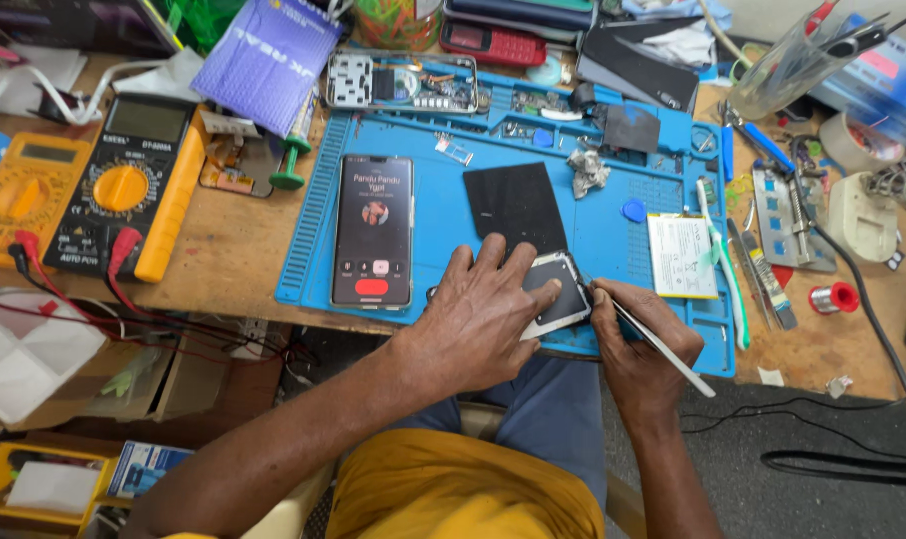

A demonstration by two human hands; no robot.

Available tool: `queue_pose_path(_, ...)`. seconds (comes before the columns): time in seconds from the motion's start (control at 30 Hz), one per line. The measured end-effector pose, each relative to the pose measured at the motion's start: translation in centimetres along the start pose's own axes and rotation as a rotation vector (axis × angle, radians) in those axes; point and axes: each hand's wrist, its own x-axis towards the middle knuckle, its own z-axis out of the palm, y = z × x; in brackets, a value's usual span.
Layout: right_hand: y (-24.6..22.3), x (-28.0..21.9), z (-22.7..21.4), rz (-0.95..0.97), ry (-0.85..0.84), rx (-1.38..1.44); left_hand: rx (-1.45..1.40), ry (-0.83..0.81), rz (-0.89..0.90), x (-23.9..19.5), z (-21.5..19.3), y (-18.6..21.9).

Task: The person uses a white plastic pry tool to scrape adhesive residue from the back of a disassembled smartphone. They repeatedly wipe the tool on a black mat and continue cleaning the edges of the phone's back cover.

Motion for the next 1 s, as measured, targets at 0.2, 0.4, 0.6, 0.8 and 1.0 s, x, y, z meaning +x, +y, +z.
queue_pose_path(0.2, -0.2, 0.2, 0.2, -0.012, -0.008, -0.011, 0.0, -0.014, 0.001, 0.1, -0.1, -0.2)
queue_pose_path(0.4, -0.3, 0.1, 0.2, -0.055, -0.022, -0.043, 0.005, 0.002, 0.003, 0.0, 0.1, -0.2)
queue_pose_path(0.6, -0.4, 0.5, 0.4, -0.011, -0.039, -0.029, 0.028, -0.011, 0.014, 0.1, 0.3, -0.3)
queue_pose_path(0.8, -0.4, 1.3, 0.8, 0.014, 0.001, -0.002, 0.019, 0.029, 0.01, 0.0, -0.1, -0.3)
queue_pose_path(1.0, -0.8, 0.6, 0.5, 0.055, -0.017, 0.008, -0.007, 0.053, 0.004, -0.4, 0.0, -0.1)
